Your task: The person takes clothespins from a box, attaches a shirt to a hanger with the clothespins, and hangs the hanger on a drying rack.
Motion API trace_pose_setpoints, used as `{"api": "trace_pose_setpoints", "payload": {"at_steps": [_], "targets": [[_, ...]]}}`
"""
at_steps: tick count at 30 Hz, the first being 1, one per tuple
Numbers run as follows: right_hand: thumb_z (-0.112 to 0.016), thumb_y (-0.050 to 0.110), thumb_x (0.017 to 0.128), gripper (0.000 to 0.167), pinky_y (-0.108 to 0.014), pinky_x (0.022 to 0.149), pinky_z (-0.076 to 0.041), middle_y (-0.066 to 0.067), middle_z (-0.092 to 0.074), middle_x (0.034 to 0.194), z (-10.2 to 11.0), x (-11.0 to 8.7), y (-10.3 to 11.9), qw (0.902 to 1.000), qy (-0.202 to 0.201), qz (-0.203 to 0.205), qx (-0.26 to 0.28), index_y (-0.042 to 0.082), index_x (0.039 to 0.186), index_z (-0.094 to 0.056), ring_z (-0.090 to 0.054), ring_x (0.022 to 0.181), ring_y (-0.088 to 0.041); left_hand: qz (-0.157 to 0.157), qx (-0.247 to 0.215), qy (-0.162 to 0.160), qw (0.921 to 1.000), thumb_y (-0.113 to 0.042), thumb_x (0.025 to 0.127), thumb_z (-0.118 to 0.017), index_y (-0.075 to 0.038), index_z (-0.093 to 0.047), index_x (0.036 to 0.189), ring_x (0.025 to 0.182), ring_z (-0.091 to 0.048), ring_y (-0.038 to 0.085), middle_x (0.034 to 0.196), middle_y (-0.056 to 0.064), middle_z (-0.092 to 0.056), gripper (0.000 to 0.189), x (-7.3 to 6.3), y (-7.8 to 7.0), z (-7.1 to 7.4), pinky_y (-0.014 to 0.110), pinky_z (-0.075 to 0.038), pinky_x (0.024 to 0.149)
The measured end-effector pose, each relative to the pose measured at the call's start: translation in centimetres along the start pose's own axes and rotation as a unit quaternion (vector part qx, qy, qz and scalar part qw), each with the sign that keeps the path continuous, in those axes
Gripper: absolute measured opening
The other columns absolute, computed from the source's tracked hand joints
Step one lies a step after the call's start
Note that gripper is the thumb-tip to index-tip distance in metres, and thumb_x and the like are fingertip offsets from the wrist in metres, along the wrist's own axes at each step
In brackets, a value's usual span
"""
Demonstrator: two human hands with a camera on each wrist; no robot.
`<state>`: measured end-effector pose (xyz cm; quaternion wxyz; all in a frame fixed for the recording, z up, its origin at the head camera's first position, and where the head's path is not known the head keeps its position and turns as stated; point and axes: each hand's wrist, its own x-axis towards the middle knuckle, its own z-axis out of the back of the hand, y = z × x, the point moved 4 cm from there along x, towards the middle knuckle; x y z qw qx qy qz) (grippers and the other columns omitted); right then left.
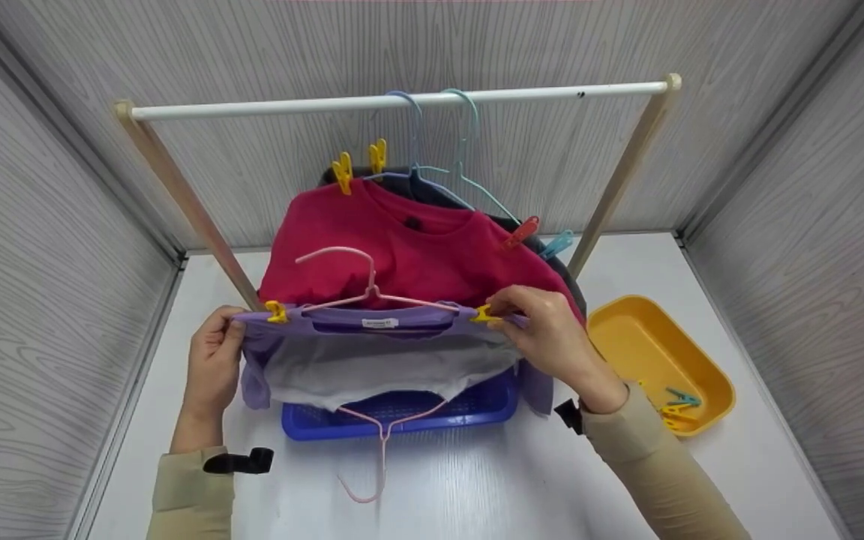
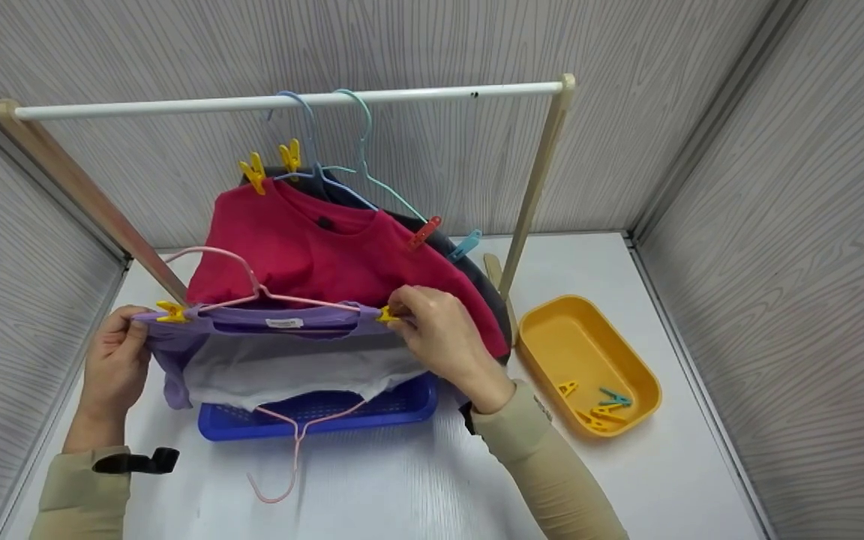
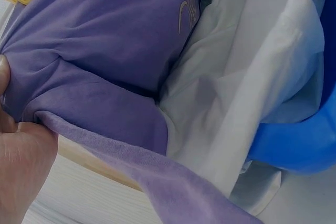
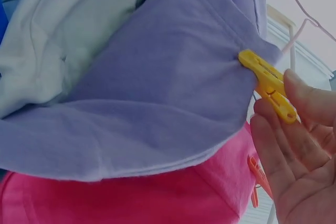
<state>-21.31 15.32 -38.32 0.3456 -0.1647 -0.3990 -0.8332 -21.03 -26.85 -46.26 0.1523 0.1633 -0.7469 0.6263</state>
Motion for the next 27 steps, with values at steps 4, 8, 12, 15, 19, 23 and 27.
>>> {"api": "trace_pose_setpoints", "payload": {"at_steps": [4, 8, 12, 15, 19, 23, 27], "targets": [[-0.083, 0.005, 0.077, 0.057, -0.033, 0.088, -0.052, -0.014, -0.064, 0.122, 0.2, -0.5, -0.1, 0.9999, 0.007, 0.002, -0.011, -0.002, 0.127, -0.058, -0.065, 0.104, -0.020, 0.003, -0.006, 0.002, 1.0000, -0.002, 0.103, -0.044, 0.017, -0.053, 0.102, 0.078, -0.053, 0.015, 0.090, 0.008, -0.060, 0.021, 0.0, 0.0, 0.0, 0.025, -0.045, 0.067], [-0.084, 0.007, 0.077, 0.063, -0.036, 0.089, -0.051, -0.016, -0.063, 0.123, 0.5, -1.2, -0.5, 0.9987, -0.005, -0.010, -0.050, -0.004, 0.131, -0.054, -0.064, 0.106, -0.023, 0.008, -0.015, 0.005, 0.9998, -0.003, 0.103, -0.044, 0.015, -0.054, 0.102, 0.078, -0.052, 0.014, 0.090, 0.007, -0.060, 0.020, -0.1, 0.1, 0.2, 0.025, -0.044, 0.068], [-0.083, 0.007, 0.078, 0.053, -0.038, 0.088, -0.052, -0.014, -0.067, 0.112, 0.6, -2.2, -1.3, 0.9929, -0.016, -0.025, -0.115, -0.004, 0.124, -0.058, -0.065, 0.100, -0.026, 0.006, -0.024, 0.013, 0.9996, -0.003, 0.103, -0.043, 0.012, -0.055, 0.102, 0.082, -0.055, 0.012, 0.092, 0.005, -0.062, 0.019, -0.1, 0.3, 0.4, 0.024, -0.046, 0.072], [-0.084, 0.007, 0.077, 0.046, -0.039, 0.085, -0.053, -0.013, -0.069, 0.104, 0.4, -2.9, -1.6, 0.9864, -0.020, -0.022, -0.162, -0.003, 0.117, -0.064, -0.066, 0.095, -0.027, 0.004, -0.025, 0.019, 0.9995, -0.003, 0.103, -0.043, 0.013, -0.054, 0.102, 0.085, -0.056, 0.012, 0.094, 0.004, -0.062, 0.020, 0.0, 0.4, 0.4, 0.024, -0.046, 0.075], [-0.085, 0.008, 0.077, 0.035, -0.039, 0.082, -0.054, -0.011, -0.070, 0.098, 0.0, -3.3, -1.9, 0.9790, -0.021, -0.004, -0.203, 0.001, 0.107, -0.070, -0.066, 0.090, -0.027, 0.006, -0.017, 0.015, 0.9997, -0.004, 0.103, -0.043, 0.013, -0.053, 0.101, 0.081, -0.055, 0.011, 0.092, 0.004, -0.062, 0.020, -0.1, 0.5, 0.5, 0.024, -0.045, 0.071], [-0.084, 0.010, 0.078, 0.028, -0.038, 0.079, -0.054, -0.007, -0.070, 0.095, -0.5, -3.5, -2.1, 0.9748, -0.017, -0.003, -0.222, 0.004, 0.103, -0.073, -0.065, 0.088, -0.024, 0.003, -0.030, 0.013, 0.9995, 0.000, 0.103, -0.042, 0.014, -0.054, 0.100, 0.079, -0.053, 0.013, 0.092, 0.006, -0.061, 0.018, -0.2, 0.5, 0.4, 0.024, -0.044, 0.067], [-0.081, 0.010, 0.081, 0.019, -0.036, 0.076, -0.054, -0.005, -0.068, 0.091, -0.9, -3.7, -2.6, 0.9740, -0.007, -0.010, -0.226, 0.006, 0.097, -0.073, -0.064, 0.085, -0.023, 0.004, -0.025, 0.018, 0.9995, 0.004, 0.102, -0.040, 0.016, -0.053, 0.102, 0.080, -0.055, 0.014, 0.093, 0.007, -0.063, 0.017, -0.3, 0.4, 0.4, 0.025, -0.045, 0.068]]}}
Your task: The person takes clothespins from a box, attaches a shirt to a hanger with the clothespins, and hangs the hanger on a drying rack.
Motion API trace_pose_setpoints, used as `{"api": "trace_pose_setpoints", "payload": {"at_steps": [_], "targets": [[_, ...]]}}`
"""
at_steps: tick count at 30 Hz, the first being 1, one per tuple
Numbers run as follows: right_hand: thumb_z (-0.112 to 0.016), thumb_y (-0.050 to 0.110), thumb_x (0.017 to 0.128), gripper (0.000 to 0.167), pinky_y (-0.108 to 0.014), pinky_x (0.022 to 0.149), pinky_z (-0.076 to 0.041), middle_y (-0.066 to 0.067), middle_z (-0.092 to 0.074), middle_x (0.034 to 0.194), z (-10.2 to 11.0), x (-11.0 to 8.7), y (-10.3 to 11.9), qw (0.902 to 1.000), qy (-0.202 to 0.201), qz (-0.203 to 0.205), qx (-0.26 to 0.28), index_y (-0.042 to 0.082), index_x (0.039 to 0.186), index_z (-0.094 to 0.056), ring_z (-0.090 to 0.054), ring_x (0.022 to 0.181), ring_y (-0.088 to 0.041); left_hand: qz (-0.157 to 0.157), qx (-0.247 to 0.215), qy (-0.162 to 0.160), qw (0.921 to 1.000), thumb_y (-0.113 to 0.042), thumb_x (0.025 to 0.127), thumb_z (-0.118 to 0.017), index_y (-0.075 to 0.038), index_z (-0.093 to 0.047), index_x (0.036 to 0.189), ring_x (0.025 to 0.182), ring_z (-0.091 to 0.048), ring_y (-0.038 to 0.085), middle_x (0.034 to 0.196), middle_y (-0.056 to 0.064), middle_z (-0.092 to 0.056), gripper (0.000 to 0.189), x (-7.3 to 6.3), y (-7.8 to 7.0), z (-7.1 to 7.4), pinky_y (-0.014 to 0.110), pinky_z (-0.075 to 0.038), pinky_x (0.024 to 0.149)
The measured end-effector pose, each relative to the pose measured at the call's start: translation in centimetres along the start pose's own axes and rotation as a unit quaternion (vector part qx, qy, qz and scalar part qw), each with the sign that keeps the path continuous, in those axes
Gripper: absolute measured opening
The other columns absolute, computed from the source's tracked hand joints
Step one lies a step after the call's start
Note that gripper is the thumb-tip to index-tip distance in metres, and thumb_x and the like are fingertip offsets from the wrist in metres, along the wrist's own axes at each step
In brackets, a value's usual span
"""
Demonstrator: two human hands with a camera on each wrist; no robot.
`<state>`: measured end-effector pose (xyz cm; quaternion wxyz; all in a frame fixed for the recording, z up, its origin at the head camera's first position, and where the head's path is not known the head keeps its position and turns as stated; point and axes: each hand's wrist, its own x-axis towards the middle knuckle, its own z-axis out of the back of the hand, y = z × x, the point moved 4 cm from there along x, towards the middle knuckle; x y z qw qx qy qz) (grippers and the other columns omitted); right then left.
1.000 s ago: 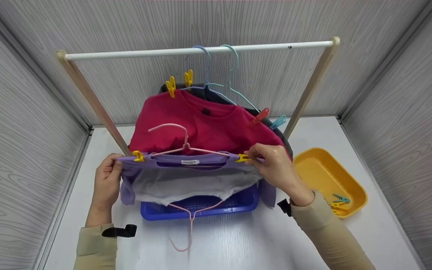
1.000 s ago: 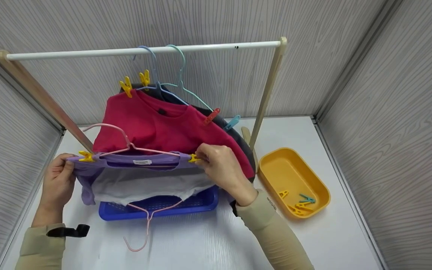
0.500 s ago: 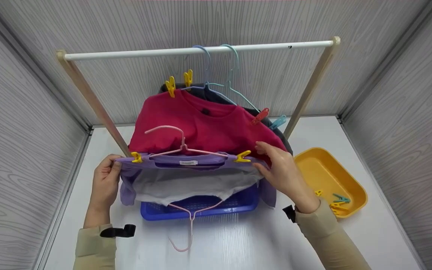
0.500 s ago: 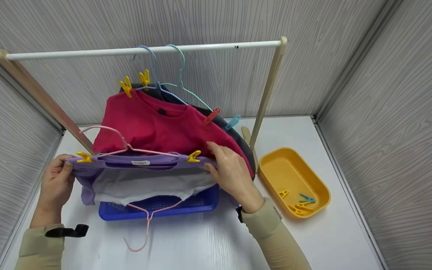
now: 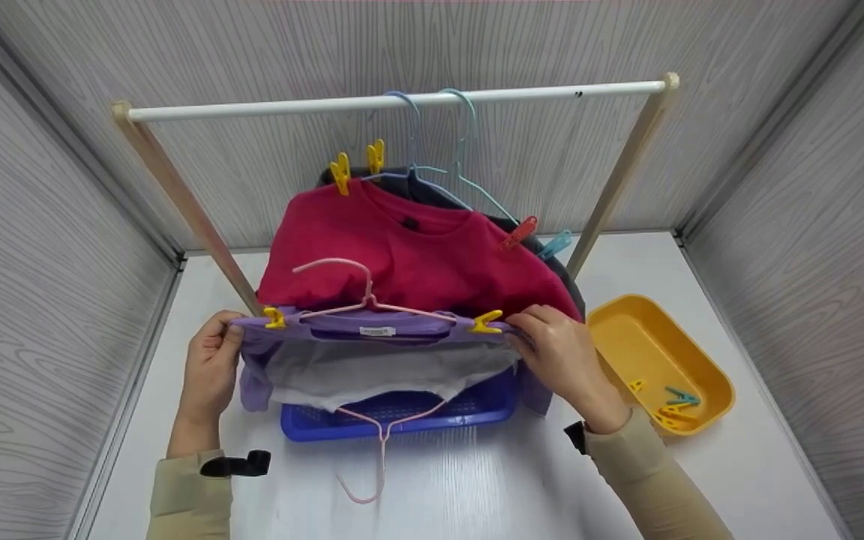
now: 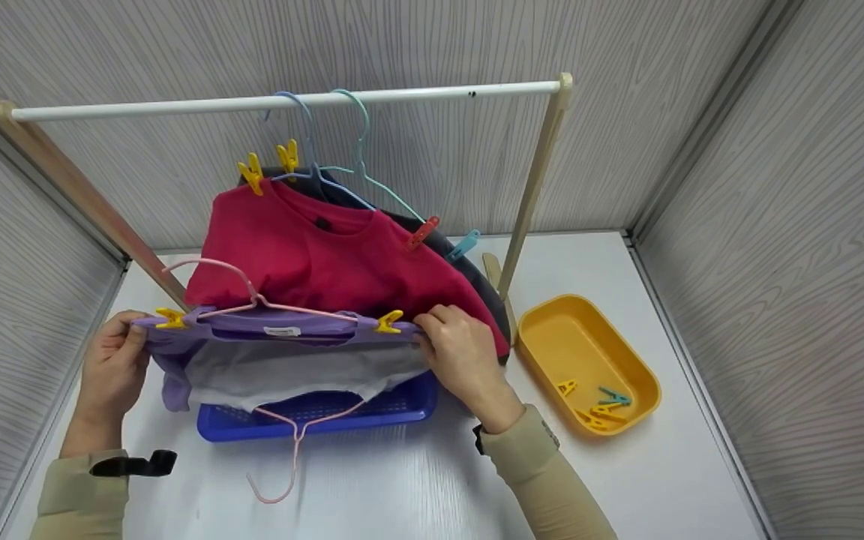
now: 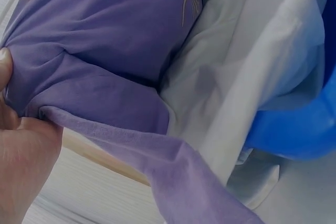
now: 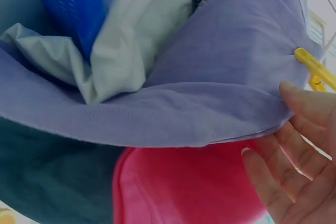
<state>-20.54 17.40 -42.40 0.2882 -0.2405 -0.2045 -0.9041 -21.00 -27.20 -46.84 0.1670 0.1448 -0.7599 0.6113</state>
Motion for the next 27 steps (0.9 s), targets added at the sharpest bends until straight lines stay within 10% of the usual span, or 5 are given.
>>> {"api": "trace_pose_setpoints", "payload": {"at_steps": [6, 13, 17, 27], "targets": [[-0.076, 0.007, 0.086, 0.011, -0.035, 0.075, -0.052, -0.003, -0.063, 0.089, -0.3, -0.5, -0.6, 0.9995, -0.012, 0.002, 0.028, 0.007, 0.095, -0.069, -0.060, 0.081, -0.020, 0.006, 0.164, -0.023, 0.9862, 0.008, 0.099, -0.046, 0.016, -0.057, 0.100, 0.077, -0.055, 0.010, 0.086, 0.006, -0.064, 0.014, 0.1, -0.2, 0.2, 0.022, -0.044, 0.068], [-0.073, 0.003, 0.087, 0.012, -0.035, 0.076, -0.053, -0.004, -0.060, 0.089, 0.9, -0.4, -1.0, 0.9977, -0.038, 0.000, 0.056, 0.006, 0.097, -0.067, -0.058, 0.080, -0.021, -0.115, 0.378, 0.006, 0.9185, 0.017, 0.089, -0.057, 0.007, -0.064, 0.094, 0.076, -0.051, 0.006, 0.086, 0.014, -0.061, 0.013, 0.4, -1.1, -0.3, 0.014, -0.040, 0.070], [-0.073, 0.000, 0.086, 0.014, -0.035, 0.073, -0.054, -0.005, -0.060, 0.089, 1.6, -0.1, -1.2, 0.9967, -0.055, -0.003, 0.060, 0.005, 0.097, -0.067, -0.058, 0.077, -0.020, -0.149, 0.428, 0.016, 0.8910, 0.015, 0.089, -0.059, 0.006, -0.064, 0.096, 0.082, -0.056, 0.014, 0.090, 0.012, -0.063, 0.012, 0.7, -1.8, -0.8, 0.015, -0.040, 0.077], [-0.069, -0.003, 0.089, 0.011, -0.036, 0.068, -0.052, -0.009, -0.061, 0.089, 3.9, 2.4, -1.2, 0.9906, -0.122, 0.020, 0.059, 0.002, 0.098, -0.068, -0.058, 0.076, -0.024, -0.189, 0.453, -0.063, 0.8692, 0.011, 0.090, -0.062, 0.005, -0.066, 0.096, 0.083, -0.058, 0.024, 0.090, 0.016, -0.063, 0.009, 3.5, -4.1, -1.7, 0.016, -0.039, 0.081]]}}
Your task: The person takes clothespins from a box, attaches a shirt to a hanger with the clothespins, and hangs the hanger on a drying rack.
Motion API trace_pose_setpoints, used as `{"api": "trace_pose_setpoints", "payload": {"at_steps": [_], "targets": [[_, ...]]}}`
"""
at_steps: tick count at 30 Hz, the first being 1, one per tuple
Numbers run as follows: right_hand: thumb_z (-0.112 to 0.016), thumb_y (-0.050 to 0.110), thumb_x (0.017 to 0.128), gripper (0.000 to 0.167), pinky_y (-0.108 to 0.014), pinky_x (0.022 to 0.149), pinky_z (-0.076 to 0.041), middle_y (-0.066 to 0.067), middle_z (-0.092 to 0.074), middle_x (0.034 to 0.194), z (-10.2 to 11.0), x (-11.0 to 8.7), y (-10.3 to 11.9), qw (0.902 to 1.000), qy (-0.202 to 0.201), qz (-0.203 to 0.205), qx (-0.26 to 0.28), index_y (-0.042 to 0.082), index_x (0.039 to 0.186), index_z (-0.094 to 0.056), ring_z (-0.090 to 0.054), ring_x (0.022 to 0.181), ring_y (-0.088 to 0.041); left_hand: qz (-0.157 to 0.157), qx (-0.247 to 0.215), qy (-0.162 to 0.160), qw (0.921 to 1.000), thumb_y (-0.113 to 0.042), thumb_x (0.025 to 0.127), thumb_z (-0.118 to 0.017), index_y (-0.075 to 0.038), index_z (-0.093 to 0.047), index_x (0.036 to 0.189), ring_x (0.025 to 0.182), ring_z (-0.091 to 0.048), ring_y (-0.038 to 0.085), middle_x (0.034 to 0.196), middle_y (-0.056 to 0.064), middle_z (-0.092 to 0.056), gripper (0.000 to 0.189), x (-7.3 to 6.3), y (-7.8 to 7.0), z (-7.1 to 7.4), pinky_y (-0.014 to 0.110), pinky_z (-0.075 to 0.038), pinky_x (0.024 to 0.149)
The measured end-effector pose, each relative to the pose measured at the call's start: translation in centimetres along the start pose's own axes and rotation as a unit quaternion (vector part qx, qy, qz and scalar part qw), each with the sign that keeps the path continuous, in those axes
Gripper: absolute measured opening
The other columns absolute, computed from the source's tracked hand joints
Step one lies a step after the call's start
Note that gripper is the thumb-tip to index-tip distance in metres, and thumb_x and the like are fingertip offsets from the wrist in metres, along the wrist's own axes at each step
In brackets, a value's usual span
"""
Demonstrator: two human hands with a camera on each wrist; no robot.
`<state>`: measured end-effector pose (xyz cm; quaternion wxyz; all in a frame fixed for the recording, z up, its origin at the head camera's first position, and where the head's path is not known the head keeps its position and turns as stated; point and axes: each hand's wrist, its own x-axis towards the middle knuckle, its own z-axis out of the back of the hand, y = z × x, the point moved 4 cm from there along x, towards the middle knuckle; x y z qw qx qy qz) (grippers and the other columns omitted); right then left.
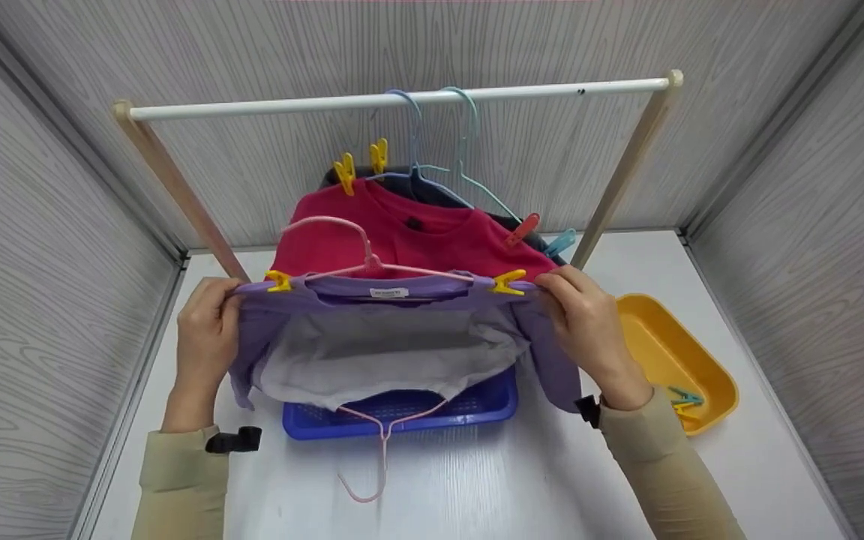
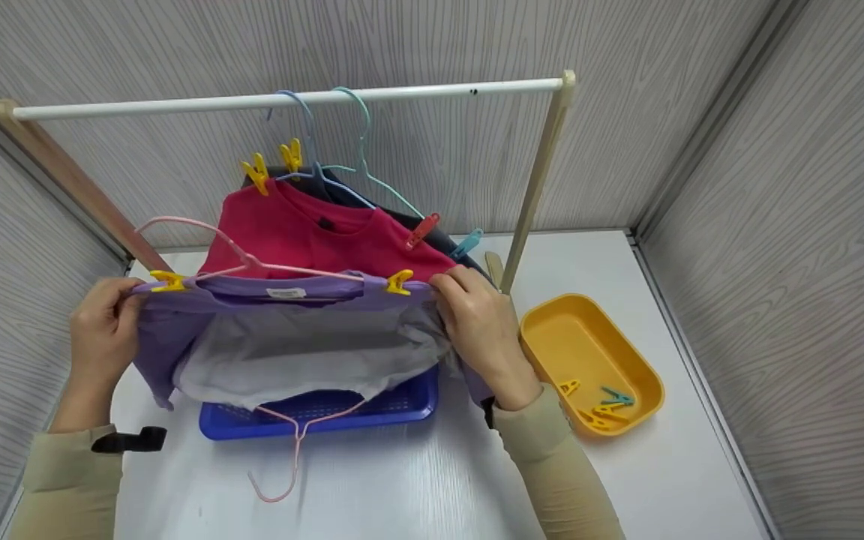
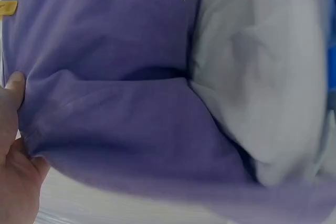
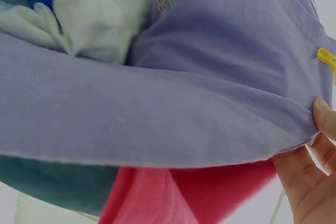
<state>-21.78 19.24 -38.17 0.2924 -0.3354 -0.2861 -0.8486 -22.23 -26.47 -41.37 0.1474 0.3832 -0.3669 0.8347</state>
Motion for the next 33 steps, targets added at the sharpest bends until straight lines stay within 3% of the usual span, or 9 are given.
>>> {"api": "trace_pose_setpoints", "payload": {"at_steps": [6, 10, 13, 16, 21, 26, 33], "targets": [[-0.069, -0.003, 0.088, 0.011, -0.039, 0.073, -0.053, -0.011, -0.063, 0.090, 1.0, 1.8, 0.2, 0.9988, -0.047, 0.011, 0.005, 0.001, 0.098, -0.070, -0.060, 0.079, -0.027, 0.015, -0.011, -0.022, 0.9996, 0.006, 0.092, -0.061, 0.006, -0.066, 0.095, 0.079, -0.053, 0.019, 0.088, 0.018, -0.062, 0.005, 1.8, -0.3, 0.0, 0.020, -0.037, 0.075], [-0.069, -0.005, 0.088, 0.010, -0.030, 0.079, -0.052, -0.011, -0.064, 0.090, 1.5, 2.6, 0.2, 0.9973, -0.072, 0.006, 0.010, 0.000, 0.096, -0.070, -0.062, 0.080, -0.027, 0.031, -0.015, -0.021, 0.9992, 0.002, 0.095, -0.060, 0.007, -0.066, 0.096, 0.075, -0.049, 0.014, 0.085, 0.019, -0.061, 0.008, 2.4, -0.4, -0.2, 0.019, -0.035, 0.070], [-0.069, -0.004, 0.088, 0.007, -0.025, 0.075, -0.050, -0.011, -0.063, 0.086, 1.7, 3.1, 0.2, 0.9961, -0.088, -0.001, 0.011, 0.000, 0.094, -0.070, -0.061, 0.074, -0.026, 0.036, -0.011, -0.019, 0.9991, -0.001, 0.096, -0.061, 0.008, -0.066, 0.096, 0.072, -0.047, 0.011, 0.083, 0.019, -0.061, 0.011, 2.8, -0.4, -0.5, 0.020, -0.035, 0.067], [-0.068, -0.001, 0.090, 0.004, -0.030, 0.066, -0.048, -0.011, -0.061, 0.083, 1.6, 3.6, 0.0, 0.9950, -0.099, -0.010, 0.006, 0.001, 0.093, -0.070, -0.058, 0.069, -0.025, 0.048, -0.011, -0.018, 0.9986, -0.004, 0.096, -0.061, 0.008, -0.067, 0.095, 0.071, -0.047, 0.010, 0.082, 0.018, -0.062, 0.013, 3.3, -0.3, -1.0, 0.021, -0.034, 0.065], [-0.066, 0.004, 0.093, 0.005, -0.036, 0.059, -0.046, -0.011, -0.060, 0.082, 1.0, 4.2, -0.8, 0.9951, -0.089, -0.039, -0.014, 0.001, 0.093, -0.070, -0.055, 0.066, -0.023, 0.073, 0.001, -0.021, 0.9971, -0.007, 0.097, -0.061, 0.009, -0.067, 0.094, 0.071, -0.048, 0.011, 0.084, 0.018, -0.064, 0.017, 4.3, 0.3, -1.9, 0.020, -0.035, 0.066], [-0.065, 0.008, 0.094, 0.009, -0.036, 0.062, -0.046, -0.011, -0.061, 0.084, 0.3, 4.7, -1.7, 0.9946, -0.072, -0.069, -0.030, 0.001, 0.094, -0.071, -0.055, 0.068, -0.023, 0.103, 0.007, -0.023, 0.9944, -0.009, 0.097, -0.061, 0.008, -0.069, 0.098, 0.071, -0.051, 0.013, 0.087, 0.019, -0.065, 0.018, 5.6, 0.8, -2.6, 0.020, -0.037, 0.067], [-0.067, 0.009, 0.093, 0.010, -0.038, 0.065, -0.049, -0.010, -0.064, 0.084, -0.7, 5.2, -2.5, 0.9931, -0.071, -0.087, -0.034, 0.001, 0.094, -0.073, -0.059, 0.071, -0.024, 0.124, 0.024, -0.016, 0.9919, -0.010, 0.096, -0.063, 0.007, -0.071, 0.100, 0.082, -0.063, 0.030, 0.093, 0.022, -0.069, 0.019, 6.2, 1.5, -3.3, 0.042, -0.046, 0.074]]}}
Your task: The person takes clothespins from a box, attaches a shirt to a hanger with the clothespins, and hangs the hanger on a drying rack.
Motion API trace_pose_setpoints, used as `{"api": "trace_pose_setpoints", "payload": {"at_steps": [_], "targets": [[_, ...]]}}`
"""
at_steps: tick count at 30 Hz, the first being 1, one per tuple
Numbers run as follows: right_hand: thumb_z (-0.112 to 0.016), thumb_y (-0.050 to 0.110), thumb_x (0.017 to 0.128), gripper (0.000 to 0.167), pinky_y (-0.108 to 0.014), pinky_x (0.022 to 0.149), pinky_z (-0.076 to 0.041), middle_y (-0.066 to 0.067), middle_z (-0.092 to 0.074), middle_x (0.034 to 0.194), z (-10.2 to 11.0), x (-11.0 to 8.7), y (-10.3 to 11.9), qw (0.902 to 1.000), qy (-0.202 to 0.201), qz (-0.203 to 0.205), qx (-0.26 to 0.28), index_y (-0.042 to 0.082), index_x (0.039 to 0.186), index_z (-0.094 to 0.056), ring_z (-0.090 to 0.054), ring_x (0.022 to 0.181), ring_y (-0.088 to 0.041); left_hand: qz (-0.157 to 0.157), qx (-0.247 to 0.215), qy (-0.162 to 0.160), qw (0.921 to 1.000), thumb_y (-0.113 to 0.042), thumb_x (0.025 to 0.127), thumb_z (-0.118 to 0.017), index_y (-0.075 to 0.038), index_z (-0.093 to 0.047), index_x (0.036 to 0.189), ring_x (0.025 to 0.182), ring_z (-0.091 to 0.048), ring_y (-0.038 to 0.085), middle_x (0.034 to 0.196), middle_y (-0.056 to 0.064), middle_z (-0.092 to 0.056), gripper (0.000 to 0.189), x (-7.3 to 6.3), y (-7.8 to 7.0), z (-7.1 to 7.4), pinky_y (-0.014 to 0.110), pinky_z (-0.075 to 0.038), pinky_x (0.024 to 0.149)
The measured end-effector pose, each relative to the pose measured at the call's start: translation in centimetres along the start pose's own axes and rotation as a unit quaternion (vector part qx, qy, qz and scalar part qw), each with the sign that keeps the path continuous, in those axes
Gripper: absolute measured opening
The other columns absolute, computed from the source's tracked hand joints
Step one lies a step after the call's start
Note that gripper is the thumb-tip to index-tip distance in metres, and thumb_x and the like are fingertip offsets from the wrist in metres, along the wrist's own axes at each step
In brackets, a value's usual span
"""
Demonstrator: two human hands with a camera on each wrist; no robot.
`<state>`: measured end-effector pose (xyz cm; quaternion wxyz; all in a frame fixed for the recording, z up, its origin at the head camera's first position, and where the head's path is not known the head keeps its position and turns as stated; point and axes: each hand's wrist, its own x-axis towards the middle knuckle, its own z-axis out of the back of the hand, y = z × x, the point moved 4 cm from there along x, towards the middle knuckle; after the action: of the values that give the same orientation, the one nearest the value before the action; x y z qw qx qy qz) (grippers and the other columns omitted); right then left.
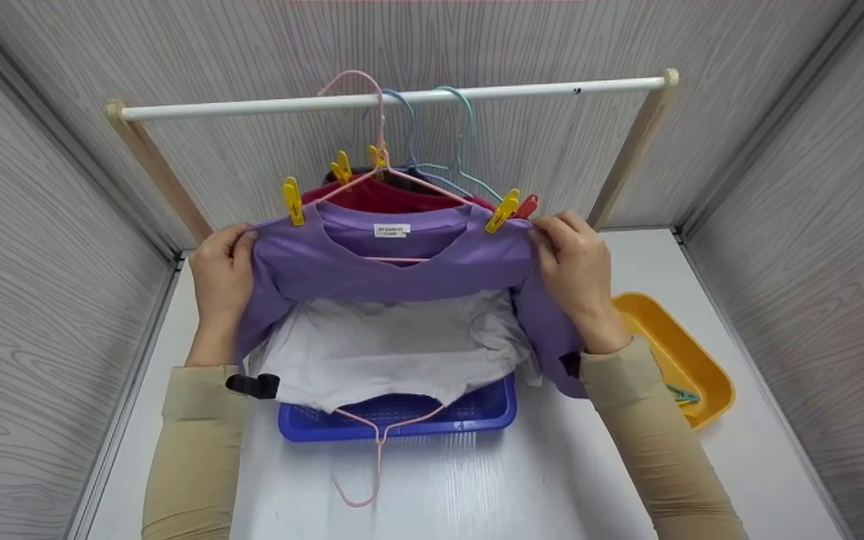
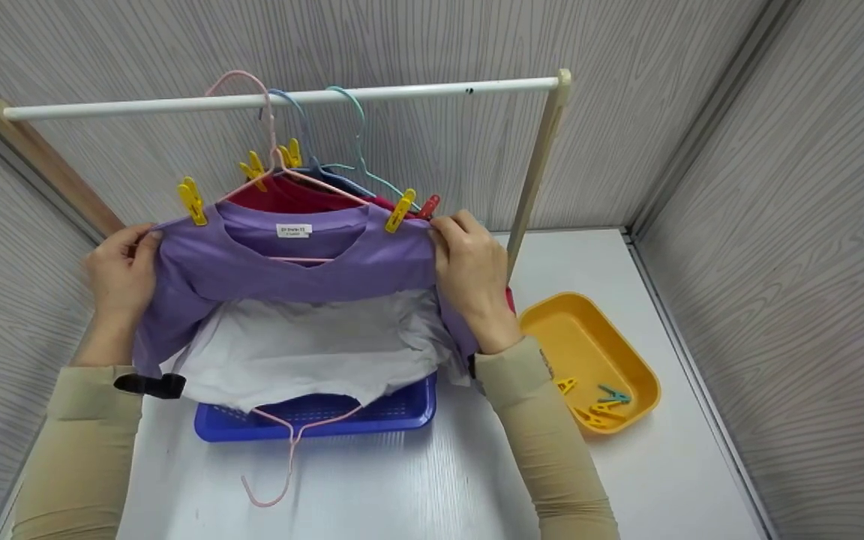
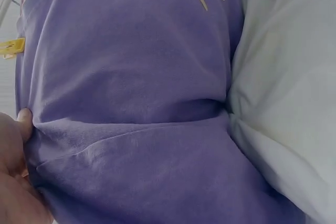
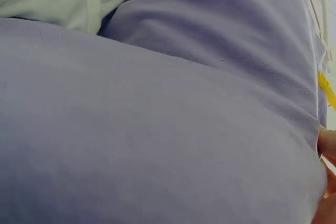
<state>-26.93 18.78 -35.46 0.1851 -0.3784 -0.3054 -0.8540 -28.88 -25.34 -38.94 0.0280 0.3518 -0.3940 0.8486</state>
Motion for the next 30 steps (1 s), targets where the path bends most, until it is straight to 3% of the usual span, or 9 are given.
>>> {"api": "trace_pose_setpoints", "payload": {"at_steps": [10, 14, 19, 25, 30], "targets": [[-0.070, 0.011, 0.092, 0.011, -0.041, 0.067, -0.051, -0.010, -0.067, 0.084, -1.4, 0.6, -1.5, 0.9993, 0.018, -0.028, -0.016, 0.004, 0.096, -0.077, -0.062, 0.072, -0.026, 0.014, 0.012, 0.002, 0.9998, -0.009, 0.095, -0.065, 0.005, -0.074, 0.102, 0.085, -0.067, 0.035, 0.095, 0.023, -0.070, 0.018, 0.2, 0.3, -0.5, 0.047, -0.049, 0.075], [-0.070, 0.012, 0.092, 0.011, -0.042, 0.068, -0.051, -0.009, -0.068, 0.085, -1.8, 0.7, -2.0, 0.9991, 0.021, -0.028, -0.025, 0.005, 0.096, -0.078, -0.064, 0.074, -0.027, 0.031, 0.030, 0.024, 0.9988, -0.010, 0.096, -0.063, 0.004, -0.073, 0.108, 0.088, -0.066, 0.037, 0.098, 0.023, -0.070, 0.020, 0.4, 0.6, -1.2, 0.047, -0.050, 0.078], [-0.071, 0.013, 0.091, 0.012, -0.041, 0.068, -0.051, -0.009, -0.068, 0.087, -2.3, 0.1, -2.1, 0.9991, 0.034, -0.015, -0.020, 0.005, 0.097, -0.078, -0.064, 0.075, -0.027, 0.057, 0.072, 0.098, 0.9910, -0.012, 0.101, -0.055, 0.000, -0.062, 0.129, 0.108, -0.060, 0.041, 0.115, 0.025, -0.065, 0.031, 0.6, 1.3, -2.0, 0.052, -0.045, 0.092], [-0.072, 0.013, 0.091, 0.012, -0.042, 0.071, -0.050, -0.011, -0.064, 0.093, -2.7, -0.8, -2.2, 0.9974, 0.066, 0.025, -0.017, 0.007, 0.098, -0.079, -0.060, 0.080, -0.029, 0.058, 0.119, 0.230, 0.9641, -0.013, 0.103, -0.049, -0.002, -0.025, 0.154, 0.133, -0.034, 0.050, 0.147, 0.031, -0.034, 0.057, -0.3, 2.0, -2.7, 0.061, -0.029, 0.105], [-0.074, 0.015, 0.089, 0.015, -0.044, 0.076, -0.048, -0.015, -0.061, 0.104, -3.1, -1.5, -2.2, 0.9923, 0.107, 0.062, -0.010, 0.007, 0.102, -0.078, -0.054, 0.090, -0.033, 0.062, 0.129, 0.286, 0.9474, -0.016, 0.101, -0.054, -0.002, -0.024, 0.154, 0.137, -0.022, 0.054, 0.155, 0.031, -0.017, 0.063, -1.2, 2.2, -2.7, 0.064, -0.024, 0.105]]}}
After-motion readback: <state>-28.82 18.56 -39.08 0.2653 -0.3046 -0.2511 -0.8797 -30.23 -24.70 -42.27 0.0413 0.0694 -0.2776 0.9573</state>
